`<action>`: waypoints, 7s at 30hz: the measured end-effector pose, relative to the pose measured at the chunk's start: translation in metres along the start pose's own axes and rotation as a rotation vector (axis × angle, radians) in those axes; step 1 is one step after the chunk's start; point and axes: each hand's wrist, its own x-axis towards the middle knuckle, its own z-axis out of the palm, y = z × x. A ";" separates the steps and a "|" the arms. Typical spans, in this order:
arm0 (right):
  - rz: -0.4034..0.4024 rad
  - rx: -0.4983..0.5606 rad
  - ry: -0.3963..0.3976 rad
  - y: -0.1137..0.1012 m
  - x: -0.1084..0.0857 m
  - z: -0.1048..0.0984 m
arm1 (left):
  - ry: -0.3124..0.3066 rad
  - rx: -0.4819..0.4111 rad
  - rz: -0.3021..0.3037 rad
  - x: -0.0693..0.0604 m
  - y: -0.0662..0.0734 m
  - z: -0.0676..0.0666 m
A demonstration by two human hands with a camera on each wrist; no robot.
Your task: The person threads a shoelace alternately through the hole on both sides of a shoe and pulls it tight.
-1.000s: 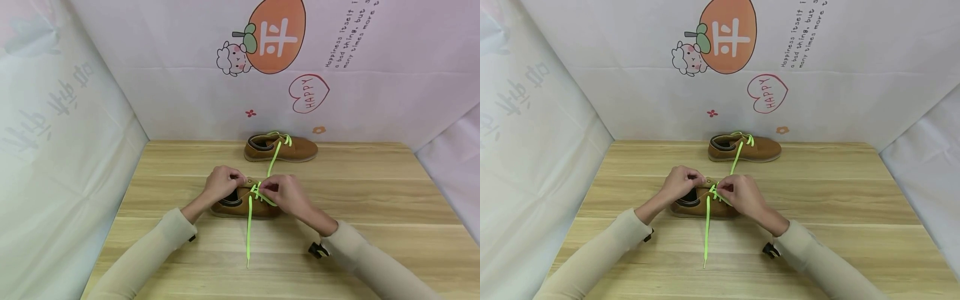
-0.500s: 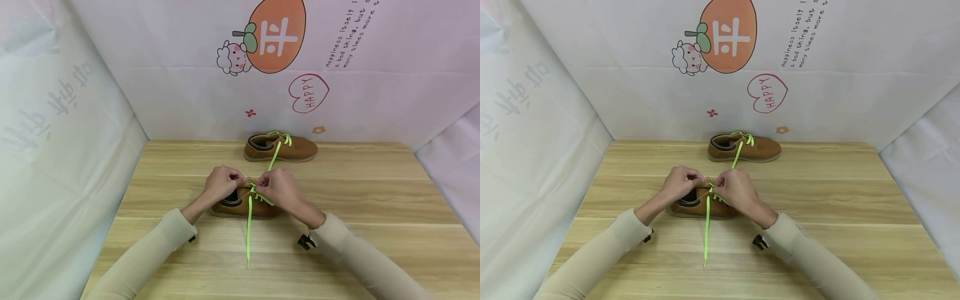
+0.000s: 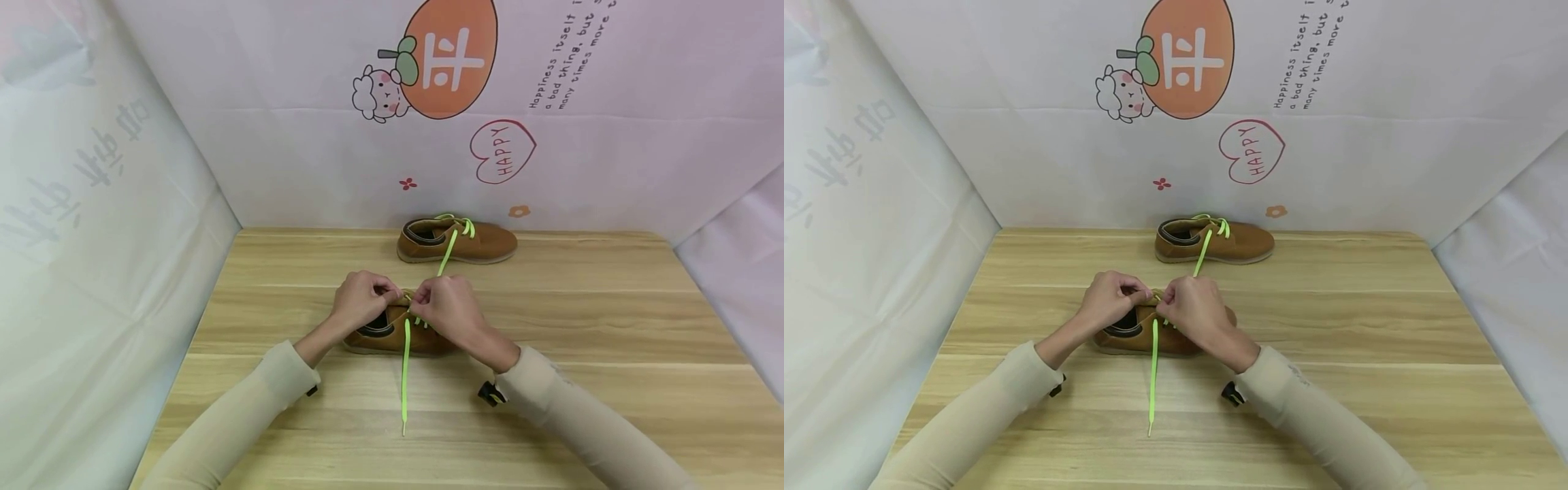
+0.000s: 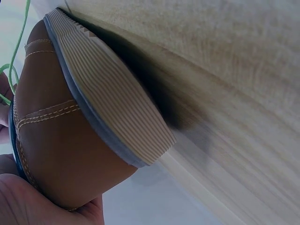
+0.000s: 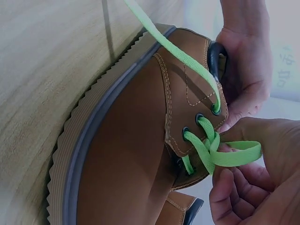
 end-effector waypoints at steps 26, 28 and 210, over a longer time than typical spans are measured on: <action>-0.130 -0.046 0.040 -0.001 -0.001 0.005 | -0.018 -0.026 0.005 -0.003 -0.001 -0.001; -0.142 -0.051 0.070 0.000 -0.001 0.007 | -0.019 -0.025 0.003 -0.003 -0.001 -0.001; 0.340 0.762 0.089 0.070 0.055 -0.081 | 0.308 0.310 0.746 -0.022 -0.020 0.013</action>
